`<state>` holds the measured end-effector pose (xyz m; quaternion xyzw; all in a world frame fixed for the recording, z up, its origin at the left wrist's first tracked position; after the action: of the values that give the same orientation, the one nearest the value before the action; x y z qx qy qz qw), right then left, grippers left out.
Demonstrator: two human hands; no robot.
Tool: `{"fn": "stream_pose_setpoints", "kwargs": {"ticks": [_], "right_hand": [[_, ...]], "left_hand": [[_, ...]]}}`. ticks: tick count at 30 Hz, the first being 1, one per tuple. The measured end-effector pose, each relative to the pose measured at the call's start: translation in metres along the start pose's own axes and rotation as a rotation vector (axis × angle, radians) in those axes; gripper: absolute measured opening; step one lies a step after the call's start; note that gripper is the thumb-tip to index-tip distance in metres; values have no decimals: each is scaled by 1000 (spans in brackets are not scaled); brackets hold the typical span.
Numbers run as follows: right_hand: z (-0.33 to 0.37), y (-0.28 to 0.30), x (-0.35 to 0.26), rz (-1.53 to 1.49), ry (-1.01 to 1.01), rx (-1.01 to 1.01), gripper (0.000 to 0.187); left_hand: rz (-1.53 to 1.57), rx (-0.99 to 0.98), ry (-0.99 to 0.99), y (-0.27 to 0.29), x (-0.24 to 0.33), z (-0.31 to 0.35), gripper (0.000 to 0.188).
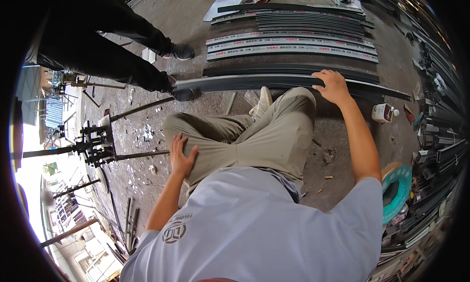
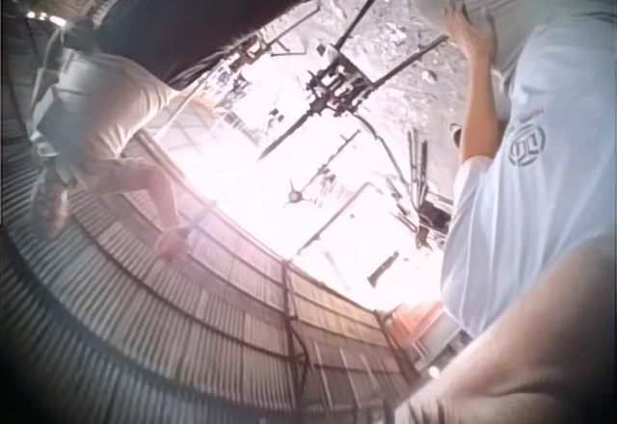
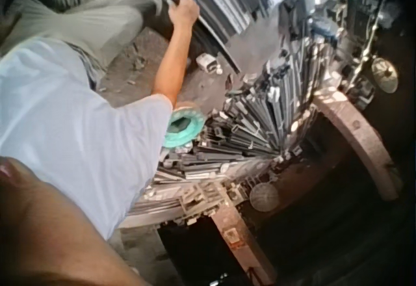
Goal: The person sits on the floor and repeatedly feeds long metal strips into a manual bending machine. A coworker operates the machine's lever to bend each strip, while the person positions and retrieves the pieces.
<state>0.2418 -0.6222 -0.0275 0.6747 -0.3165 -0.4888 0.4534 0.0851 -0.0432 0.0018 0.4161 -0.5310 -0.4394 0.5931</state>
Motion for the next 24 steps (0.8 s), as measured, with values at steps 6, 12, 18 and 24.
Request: {"fn": "stream_pose_setpoints", "kwargs": {"ticks": [6, 12, 18, 24], "right_hand": [[-37, -33, 34, 42, -88, -45, 38], [-86, -71, 28, 4, -33, -49, 37], [-129, -126, 61, -2, -103, -120, 39], [-151, -169, 95, 5, -166, -226, 45]], "left_hand": [[17, -11, 27, 4, 3, -3, 56], [-17, -7, 5, 0, 3, -7, 54], [-10, -47, 12, -4, 4, -16, 54], [-40, -85, 30, -7, 4, -21, 55]]}}
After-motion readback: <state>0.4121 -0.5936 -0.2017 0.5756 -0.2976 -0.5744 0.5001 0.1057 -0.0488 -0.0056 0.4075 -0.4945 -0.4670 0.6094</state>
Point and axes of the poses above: each hand's wrist, its own z-axis away from the middle knuckle, its own y-axis out of the back of the hand, x = y × z, the point moved 7 cm from there along -z, towards the middle knuckle, and after that the axes turned 3 degrees about y, right-handed, at the moved point
